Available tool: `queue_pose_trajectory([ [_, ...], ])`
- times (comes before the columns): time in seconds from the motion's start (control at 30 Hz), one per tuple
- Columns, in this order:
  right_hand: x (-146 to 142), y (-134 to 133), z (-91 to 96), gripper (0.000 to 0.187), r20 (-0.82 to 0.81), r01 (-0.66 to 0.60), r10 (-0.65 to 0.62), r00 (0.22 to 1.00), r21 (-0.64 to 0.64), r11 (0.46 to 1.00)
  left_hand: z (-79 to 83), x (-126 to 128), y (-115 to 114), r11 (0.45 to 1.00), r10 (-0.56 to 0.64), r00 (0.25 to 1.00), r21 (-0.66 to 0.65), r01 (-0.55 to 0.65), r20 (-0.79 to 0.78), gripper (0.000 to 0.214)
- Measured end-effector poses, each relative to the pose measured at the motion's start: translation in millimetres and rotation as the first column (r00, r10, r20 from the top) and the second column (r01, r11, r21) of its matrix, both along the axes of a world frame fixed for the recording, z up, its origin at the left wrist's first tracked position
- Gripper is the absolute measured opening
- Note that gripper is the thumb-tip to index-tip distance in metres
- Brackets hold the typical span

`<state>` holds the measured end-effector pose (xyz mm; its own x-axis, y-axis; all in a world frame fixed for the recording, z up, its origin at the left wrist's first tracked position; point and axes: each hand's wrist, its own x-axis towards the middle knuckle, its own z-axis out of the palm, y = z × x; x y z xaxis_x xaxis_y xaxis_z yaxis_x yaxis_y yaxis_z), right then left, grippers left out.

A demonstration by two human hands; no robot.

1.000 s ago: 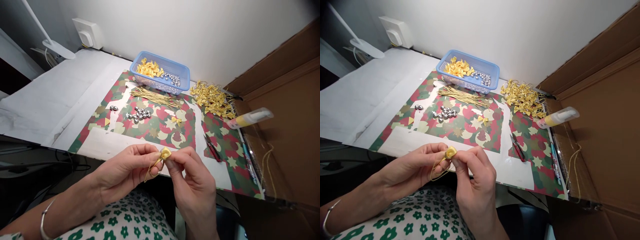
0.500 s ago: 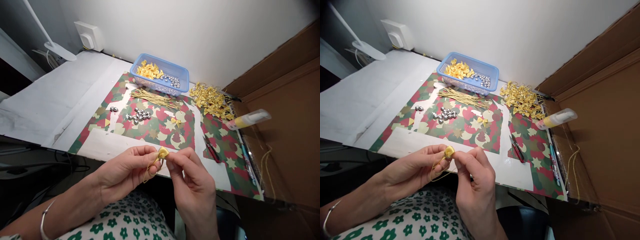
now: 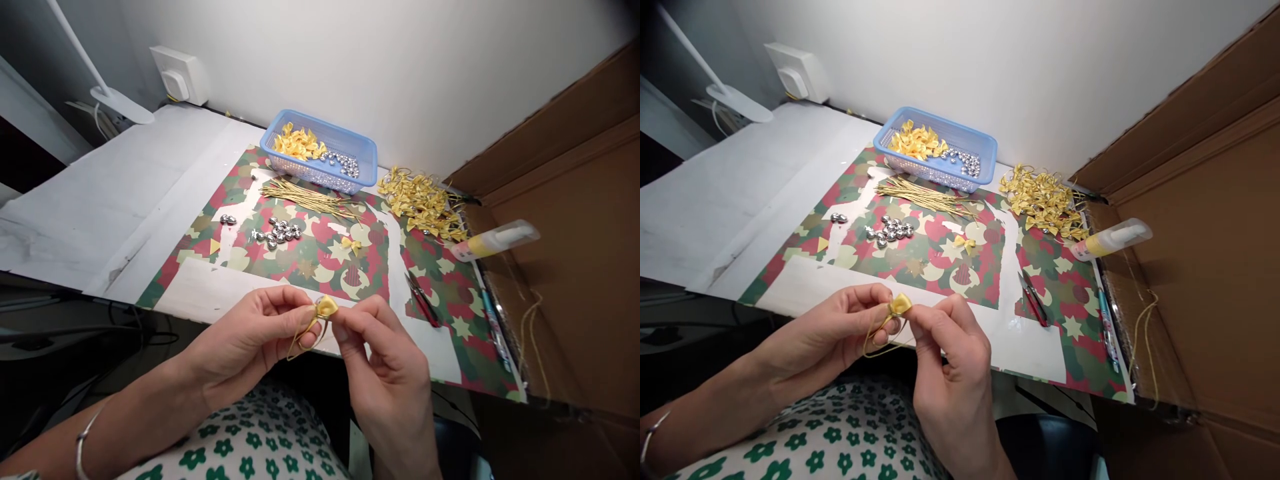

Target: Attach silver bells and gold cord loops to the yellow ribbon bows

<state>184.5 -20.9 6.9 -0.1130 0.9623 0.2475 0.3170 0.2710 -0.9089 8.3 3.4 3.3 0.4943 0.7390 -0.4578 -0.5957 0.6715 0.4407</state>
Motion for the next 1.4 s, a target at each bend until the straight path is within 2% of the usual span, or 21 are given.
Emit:
queue_pose_trajectory([
  [0.4,2.0,2.4,-1.0,0.027,-0.003,-0.012,0.012,1.000,-0.021,1.000,-1.7,-0.9,-0.5,0.999,-0.019,1.000,0.044,0.020,-0.006,0.011],
  [0.6,1.5,3.6,-0.4,0.027,-0.004,-0.026,0.026,1.000,-0.038,0.999,-2.7,-0.6,-2.3,0.992,0.001,0.999,0.125,0.003,-0.034,0.012],
  [0.9,4.2,3.7,2.1,0.029,-0.019,-0.060,0.058,0.998,-0.074,0.995,-4.8,-0.3,-1.0,0.992,0.019,0.997,0.126,-0.010,-0.072,0.012],
  [1.4,7.4,6.6,0.6,0.030,-0.070,-0.107,0.099,0.993,-0.118,0.987,1.4,1.6,-4.3,0.986,0.066,0.986,0.161,-0.041,-0.153,0.014],
])
